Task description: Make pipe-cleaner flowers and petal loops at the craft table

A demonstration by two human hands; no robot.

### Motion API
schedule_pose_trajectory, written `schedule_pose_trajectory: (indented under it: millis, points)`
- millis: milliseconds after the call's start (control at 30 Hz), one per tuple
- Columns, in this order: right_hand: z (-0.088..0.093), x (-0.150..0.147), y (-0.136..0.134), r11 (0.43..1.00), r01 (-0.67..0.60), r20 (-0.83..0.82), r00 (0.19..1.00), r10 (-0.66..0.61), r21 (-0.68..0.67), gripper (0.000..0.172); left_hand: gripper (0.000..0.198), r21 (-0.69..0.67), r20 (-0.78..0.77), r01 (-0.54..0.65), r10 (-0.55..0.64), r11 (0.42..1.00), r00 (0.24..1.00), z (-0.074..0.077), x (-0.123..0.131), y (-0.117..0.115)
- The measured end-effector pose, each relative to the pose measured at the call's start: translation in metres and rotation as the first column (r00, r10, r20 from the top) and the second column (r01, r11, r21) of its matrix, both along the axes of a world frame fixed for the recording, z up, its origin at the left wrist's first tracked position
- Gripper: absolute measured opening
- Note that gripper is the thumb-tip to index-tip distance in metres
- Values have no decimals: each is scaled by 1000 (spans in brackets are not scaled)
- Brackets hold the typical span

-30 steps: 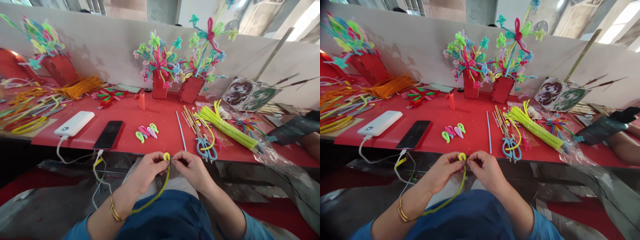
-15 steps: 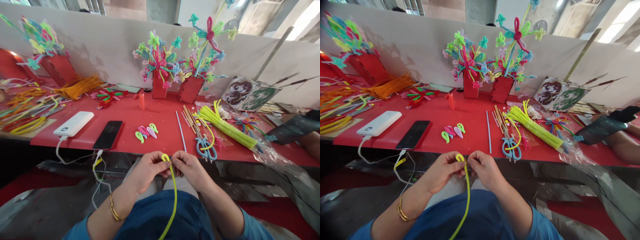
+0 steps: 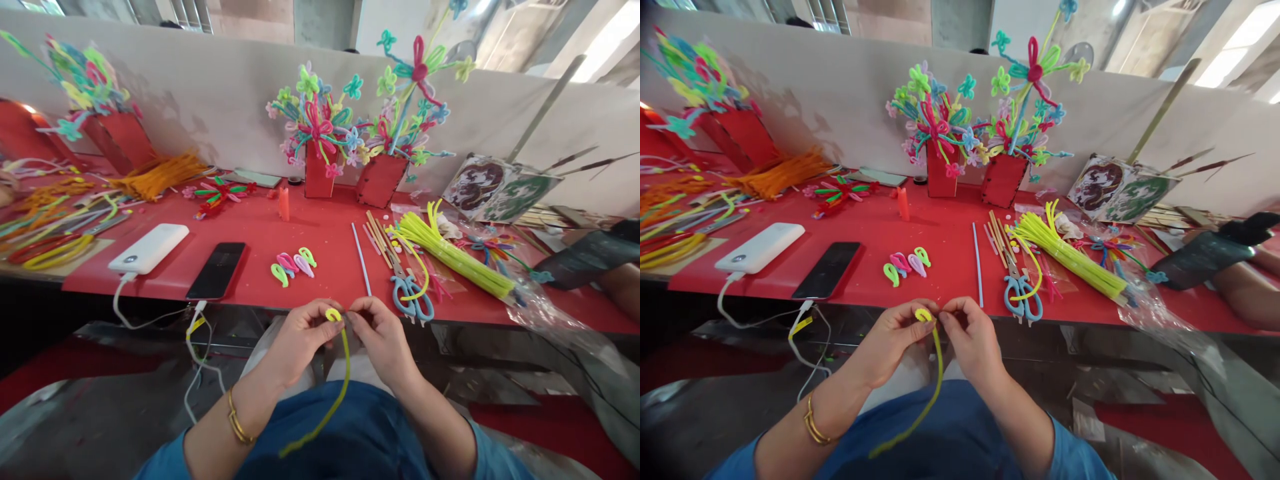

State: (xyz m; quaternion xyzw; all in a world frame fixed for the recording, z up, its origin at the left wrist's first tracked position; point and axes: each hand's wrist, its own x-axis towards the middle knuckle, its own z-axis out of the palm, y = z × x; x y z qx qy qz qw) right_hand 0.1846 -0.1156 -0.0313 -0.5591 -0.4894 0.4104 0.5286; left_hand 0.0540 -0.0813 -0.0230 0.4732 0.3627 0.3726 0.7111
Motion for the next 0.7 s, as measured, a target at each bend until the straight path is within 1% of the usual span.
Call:
schedule_pose_trajectory:
  millis: [67, 100, 167, 233, 333, 400, 500, 600, 700]
  points:
    - [1, 0, -3, 997, -1, 167, 986, -12, 74, 6, 8, 5, 7, -53, 53, 999, 999, 0, -1, 1]
    - [1, -1, -5, 996, -24, 235, 972, 4, 85, 5, 8, 6, 22, -71, 71, 997, 997, 0, -1, 1]
    - [2, -3, -8, 994, -91, 342, 937, 64, 65, 4, 8, 18, 62, -86, 85, 996, 994, 1, -1, 2]
    - [1, -4, -9, 991, -129, 413, 905, 100, 45, 4, 10, 33, 79, -90, 87, 995, 993, 1, -1, 2]
    - [0, -2, -7, 987, -133, 470, 879, 78, 85, 10, 12, 17, 50, -87, 86, 996, 995, -1, -2, 3]
    - [1, 3, -5, 982, -147, 503, 861, 69, 117, 9, 12, -10, 22, -75, 75, 997, 997, -3, -4, 4]
    - [4, 10, -2, 971, -197, 532, 841, 96, 136, 9, 10, -22, -42, -31, 30, 999, 999, -3, -7, 5]
    - [8, 16, 0, 966, -222, 526, 841, 122, 132, 10, 8, 1, -132, 31, -31, 1000, 991, -2, -9, 5]
    - [9, 17, 1, 967, -225, 500, 855, 135, 123, 10, 11, 2, -213, 95, -93, 995, 973, -4, -9, 3]
